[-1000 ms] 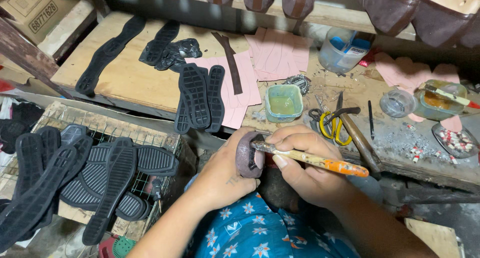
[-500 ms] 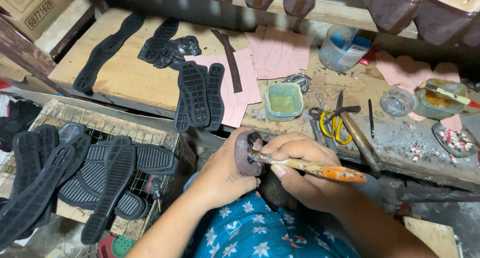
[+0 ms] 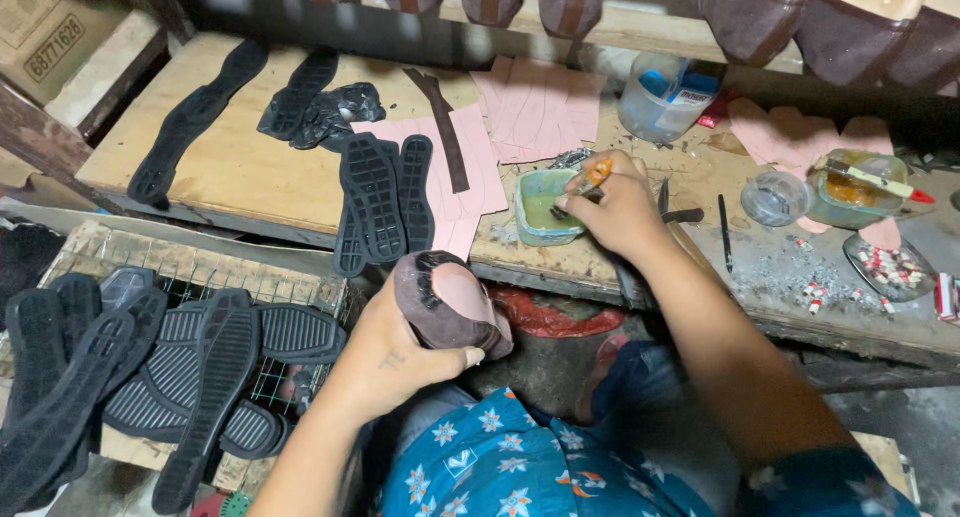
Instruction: The person applies glue to the edges of a brown shoe using a brush. The person repeatedly dips the brush into a container of glue and coats the shoe's seams and edges, then places the shoe on a shelf with other similar shoes.
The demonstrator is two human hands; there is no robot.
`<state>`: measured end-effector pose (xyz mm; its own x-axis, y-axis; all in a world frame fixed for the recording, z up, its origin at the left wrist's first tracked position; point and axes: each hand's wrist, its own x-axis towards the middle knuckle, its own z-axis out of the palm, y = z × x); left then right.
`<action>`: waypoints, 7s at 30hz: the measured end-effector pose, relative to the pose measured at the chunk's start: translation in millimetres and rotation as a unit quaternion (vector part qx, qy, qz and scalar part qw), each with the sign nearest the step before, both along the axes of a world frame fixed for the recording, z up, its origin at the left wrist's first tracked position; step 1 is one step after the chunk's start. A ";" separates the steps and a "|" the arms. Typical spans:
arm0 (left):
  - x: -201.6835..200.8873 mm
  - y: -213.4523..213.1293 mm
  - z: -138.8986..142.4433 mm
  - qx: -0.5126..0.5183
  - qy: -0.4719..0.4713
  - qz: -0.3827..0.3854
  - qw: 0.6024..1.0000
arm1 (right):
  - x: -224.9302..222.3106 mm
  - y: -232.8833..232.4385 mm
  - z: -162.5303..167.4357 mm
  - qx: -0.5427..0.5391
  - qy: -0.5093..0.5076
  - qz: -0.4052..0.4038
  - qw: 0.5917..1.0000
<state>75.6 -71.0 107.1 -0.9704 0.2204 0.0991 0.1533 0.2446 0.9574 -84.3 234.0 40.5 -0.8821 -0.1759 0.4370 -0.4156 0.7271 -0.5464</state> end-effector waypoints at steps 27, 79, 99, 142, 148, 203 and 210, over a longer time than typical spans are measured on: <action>-17.6 21.2 -32.0 0.350 -0.076 -0.109 0.927 | 66.9 -7.1 43.8 -0.472 -0.196 0.108 0.852; -9.3 47.2 8.0 0.197 -0.031 -0.120 0.972 | 134.4 -42.2 89.7 -0.316 0.052 0.232 0.919; -10.2 46.5 6.3 0.222 -0.038 -0.121 0.967 | 134.0 -45.3 92.4 -0.285 0.088 0.224 0.928; -23.1 37.6 -32.6 0.368 -0.121 -0.105 0.916 | 124.3 -30.0 49.0 -0.324 -0.041 0.250 0.912; -27.7 25.3 -55.8 0.587 -0.278 0.009 0.761 | 55.8 -9.7 25.5 -0.222 -0.034 0.078 0.971; -4.2 10.5 -30.6 0.311 -0.165 -0.092 0.931 | 109.2 -45.7 60.6 -0.523 -0.028 0.169 0.835; -8.0 25.6 -28.2 0.338 -0.144 -0.085 0.926 | 119.6 -33.1 57.4 -0.498 -0.003 0.166 0.851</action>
<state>67.6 -45.4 78.9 -0.9352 0.3538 0.0132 -0.1504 -0.4309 0.8898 35.3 200.9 97.8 -0.8589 0.0384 0.5107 -0.5026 -0.2548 -0.8261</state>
